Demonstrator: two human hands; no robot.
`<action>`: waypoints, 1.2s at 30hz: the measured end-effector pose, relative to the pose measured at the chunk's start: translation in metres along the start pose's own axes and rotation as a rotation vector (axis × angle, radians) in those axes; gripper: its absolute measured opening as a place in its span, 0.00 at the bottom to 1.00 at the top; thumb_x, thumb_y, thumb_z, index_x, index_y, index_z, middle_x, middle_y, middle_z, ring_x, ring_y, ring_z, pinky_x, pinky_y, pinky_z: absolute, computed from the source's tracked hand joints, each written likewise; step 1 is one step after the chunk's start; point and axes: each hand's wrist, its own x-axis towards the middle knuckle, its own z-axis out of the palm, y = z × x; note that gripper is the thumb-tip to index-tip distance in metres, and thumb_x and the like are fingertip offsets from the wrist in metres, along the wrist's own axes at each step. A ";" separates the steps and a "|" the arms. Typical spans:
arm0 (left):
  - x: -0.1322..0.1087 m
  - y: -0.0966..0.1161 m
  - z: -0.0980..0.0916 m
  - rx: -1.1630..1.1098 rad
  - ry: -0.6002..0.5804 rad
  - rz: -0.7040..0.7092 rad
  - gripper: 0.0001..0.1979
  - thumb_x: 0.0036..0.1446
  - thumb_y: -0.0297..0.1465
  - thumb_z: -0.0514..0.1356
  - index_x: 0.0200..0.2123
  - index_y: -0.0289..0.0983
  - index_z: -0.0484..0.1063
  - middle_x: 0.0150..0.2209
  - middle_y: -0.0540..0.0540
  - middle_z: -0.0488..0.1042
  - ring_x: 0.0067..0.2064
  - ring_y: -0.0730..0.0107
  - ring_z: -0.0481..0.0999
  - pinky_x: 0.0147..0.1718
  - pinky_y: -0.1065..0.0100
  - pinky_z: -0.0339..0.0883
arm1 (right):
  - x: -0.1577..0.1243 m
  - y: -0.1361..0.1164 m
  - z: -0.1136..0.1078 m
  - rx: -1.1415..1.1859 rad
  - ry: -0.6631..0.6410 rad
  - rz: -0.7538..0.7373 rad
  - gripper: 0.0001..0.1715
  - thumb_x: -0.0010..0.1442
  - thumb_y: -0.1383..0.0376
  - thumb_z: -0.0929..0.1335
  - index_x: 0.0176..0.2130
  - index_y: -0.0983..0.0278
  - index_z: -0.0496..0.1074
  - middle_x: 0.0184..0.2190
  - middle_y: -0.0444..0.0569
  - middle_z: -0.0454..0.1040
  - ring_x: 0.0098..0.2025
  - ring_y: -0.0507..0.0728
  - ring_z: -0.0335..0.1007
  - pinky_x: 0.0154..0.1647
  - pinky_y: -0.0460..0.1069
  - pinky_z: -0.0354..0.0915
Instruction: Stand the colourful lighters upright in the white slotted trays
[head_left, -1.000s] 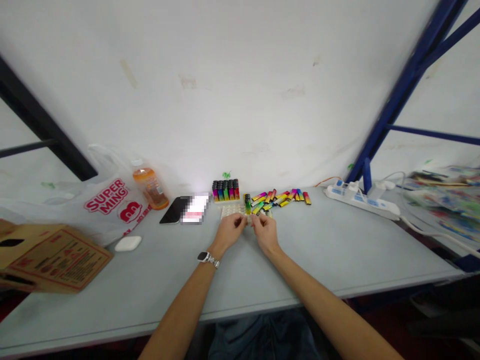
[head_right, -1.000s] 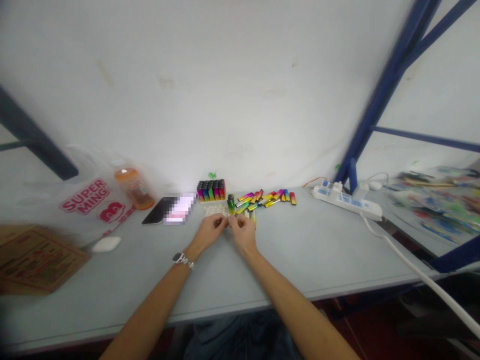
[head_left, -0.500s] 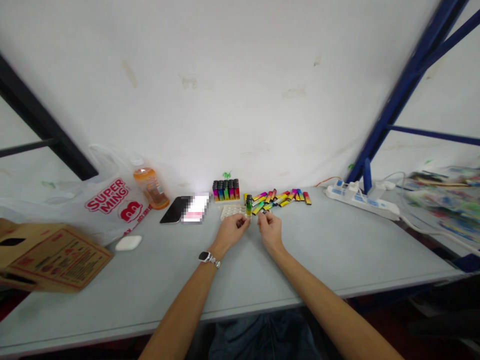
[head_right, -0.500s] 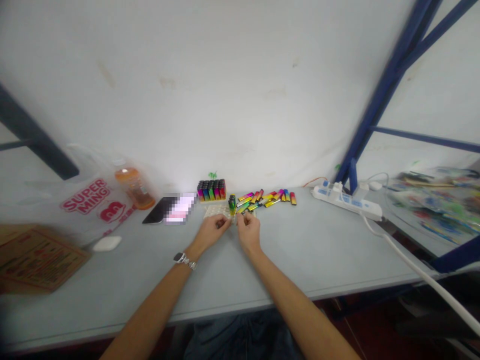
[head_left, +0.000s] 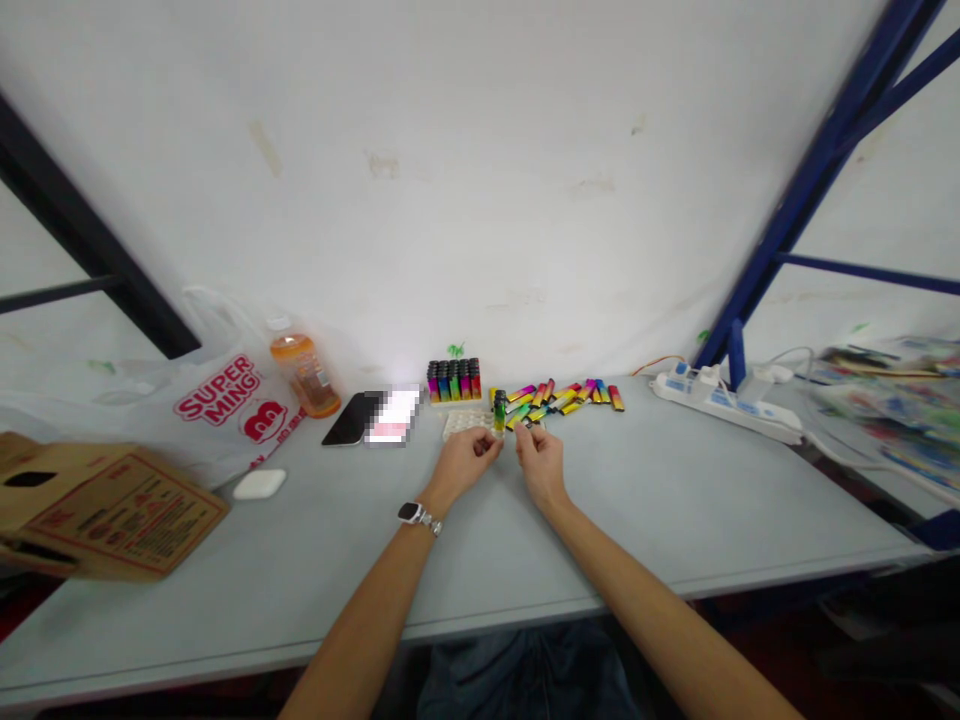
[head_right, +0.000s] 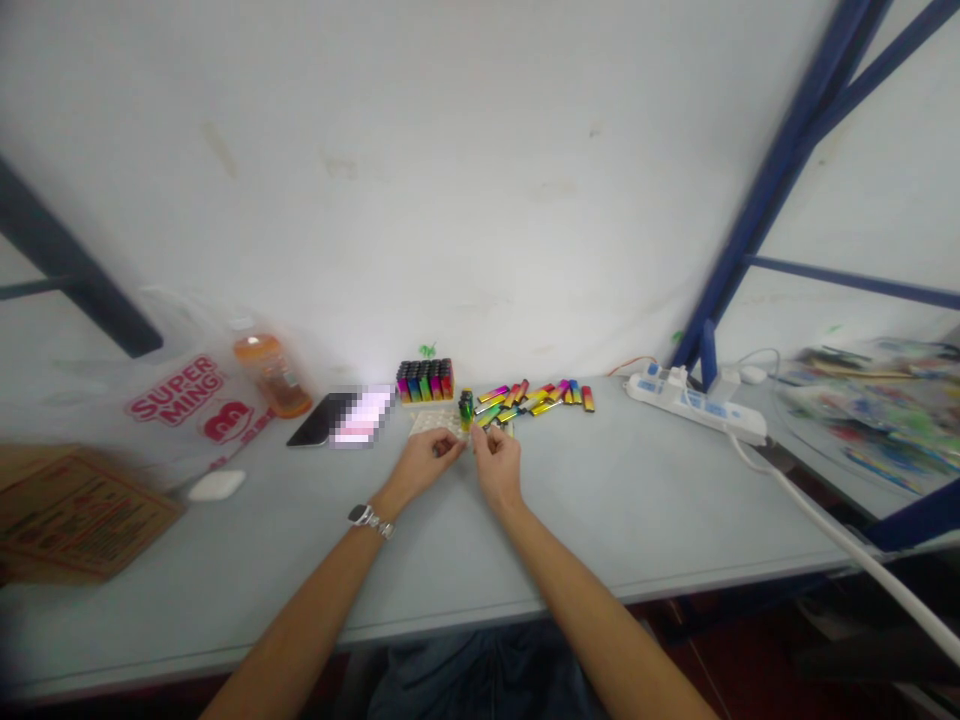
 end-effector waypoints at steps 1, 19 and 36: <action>0.000 0.000 0.000 -0.001 -0.003 0.004 0.14 0.57 0.39 0.58 0.27 0.36 0.74 0.24 0.49 0.74 0.25 0.71 0.69 0.26 0.70 0.60 | -0.001 0.000 0.000 0.004 -0.005 -0.003 0.27 0.58 0.48 0.66 0.19 0.62 0.59 0.15 0.38 0.54 0.19 0.48 0.49 0.21 0.46 0.48; 0.000 -0.001 0.001 -0.025 -0.013 0.001 0.15 0.57 0.40 0.58 0.26 0.35 0.74 0.23 0.49 0.74 0.25 0.72 0.69 0.26 0.71 0.58 | 0.002 0.005 0.000 0.043 0.049 0.003 0.23 0.57 0.53 0.64 0.18 0.62 0.59 0.14 0.38 0.56 0.18 0.49 0.51 0.20 0.46 0.50; 0.001 -0.002 0.002 -0.029 -0.012 0.016 0.16 0.58 0.41 0.57 0.27 0.36 0.73 0.23 0.49 0.73 0.25 0.71 0.68 0.26 0.71 0.59 | -0.002 0.001 0.001 0.018 0.013 -0.018 0.21 0.58 0.54 0.63 0.19 0.61 0.58 0.14 0.38 0.56 0.18 0.49 0.50 0.21 0.46 0.50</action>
